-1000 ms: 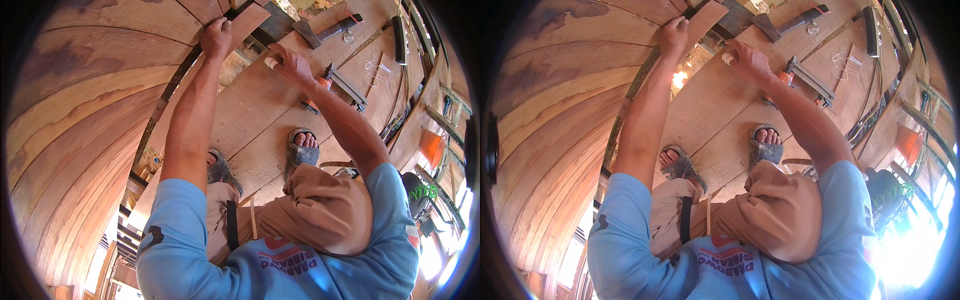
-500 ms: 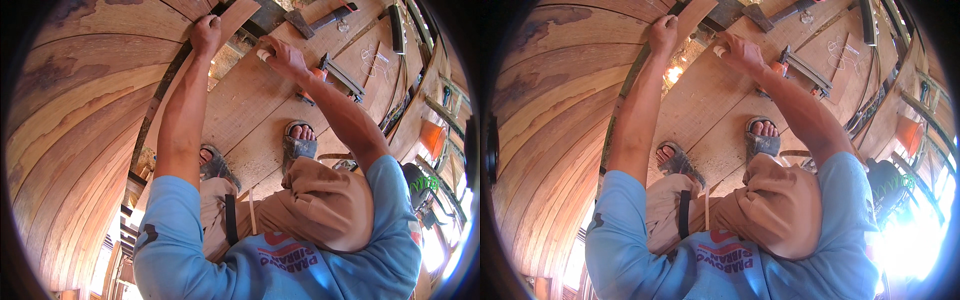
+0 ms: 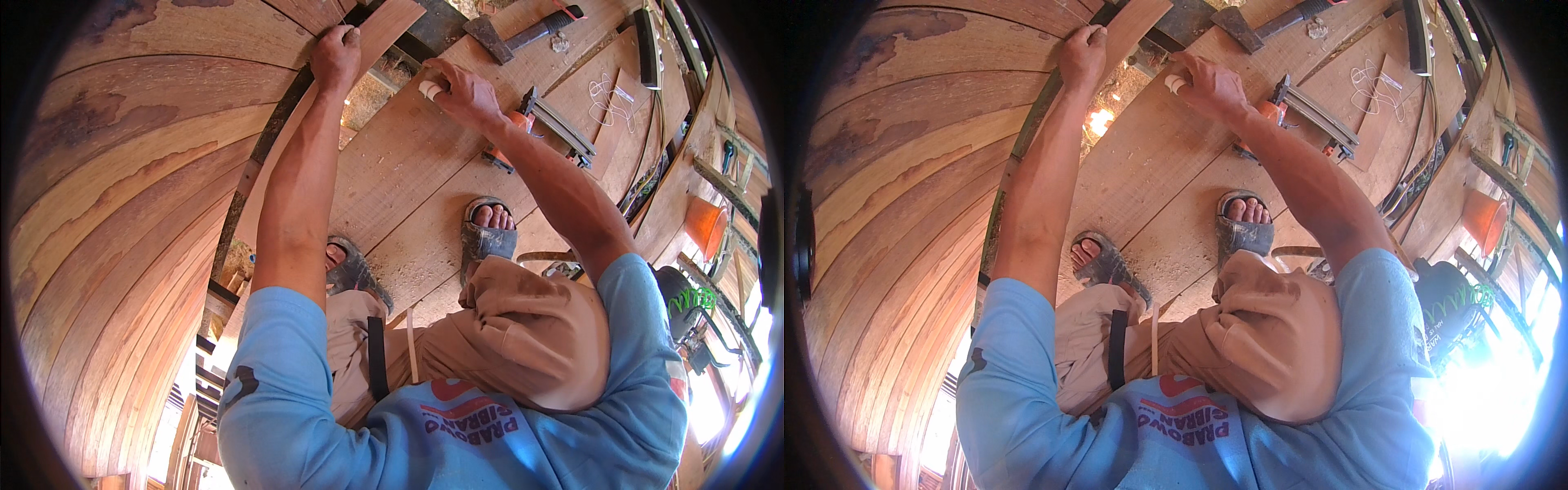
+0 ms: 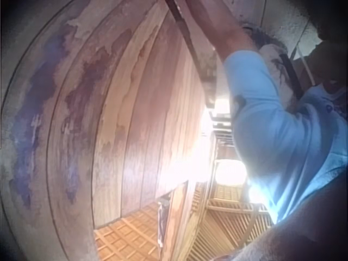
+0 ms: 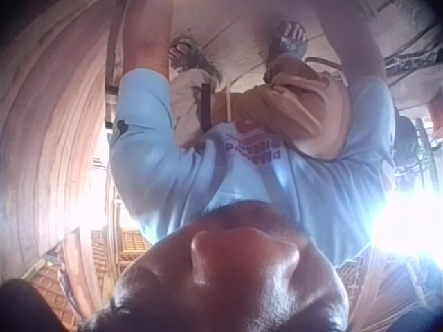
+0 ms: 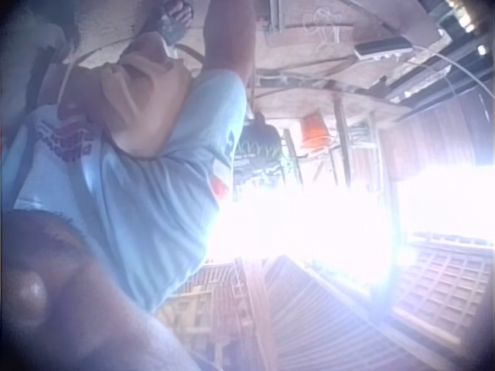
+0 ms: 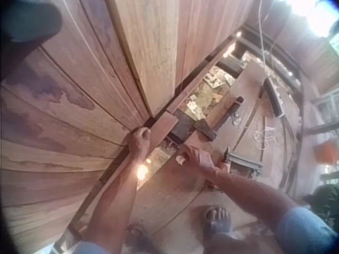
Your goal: The person installs wooden planks onto a curved ceiling structure. They use a nail gun to secure the planks, a hammer to adjust them, and a pencil to mark measurements. The person also handles a string line for alignment.
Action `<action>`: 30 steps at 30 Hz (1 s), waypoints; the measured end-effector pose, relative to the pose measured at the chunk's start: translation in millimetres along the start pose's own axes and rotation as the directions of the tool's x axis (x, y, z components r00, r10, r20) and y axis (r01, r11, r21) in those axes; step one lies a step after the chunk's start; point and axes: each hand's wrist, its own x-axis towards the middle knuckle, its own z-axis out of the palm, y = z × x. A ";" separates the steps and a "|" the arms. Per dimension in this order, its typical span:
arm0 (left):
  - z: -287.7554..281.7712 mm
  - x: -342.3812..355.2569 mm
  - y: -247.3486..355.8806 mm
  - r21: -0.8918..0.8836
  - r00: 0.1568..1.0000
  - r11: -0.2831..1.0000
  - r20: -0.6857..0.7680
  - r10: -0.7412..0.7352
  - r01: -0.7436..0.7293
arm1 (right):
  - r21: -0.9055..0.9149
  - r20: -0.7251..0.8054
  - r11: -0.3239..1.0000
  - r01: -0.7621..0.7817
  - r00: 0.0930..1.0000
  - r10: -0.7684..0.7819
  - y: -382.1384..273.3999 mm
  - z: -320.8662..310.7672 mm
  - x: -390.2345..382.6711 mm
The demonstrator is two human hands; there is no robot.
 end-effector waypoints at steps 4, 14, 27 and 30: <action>0.7 0.8 -2.7 0.025 1.000 0.999 -0.004 0.028 -0.028 | 0.022 -0.001 1.000 0.003 1.000 -0.003 3.0 2.1 1.1; 1.6 -2.3 2.4 0.015 1.000 1.000 -0.010 -0.017 0.017 | 0.025 0.005 1.000 0.008 1.000 -0.008 4.9 1.1 1.1; 1.7 0.0 -0.4 0.030 1.000 1.000 -0.018 -0.003 0.003 | 0.019 0.005 1.000 0.002 1.000 -0.002 3.5 1.7 0.4; 1.8 -0.2 -0.7 0.014 1.000 1.000 -0.020 0.006 -0.006 | 0.026 0.002 1.000 0.007 1.000 -0.007 3.5 1.5 -0.1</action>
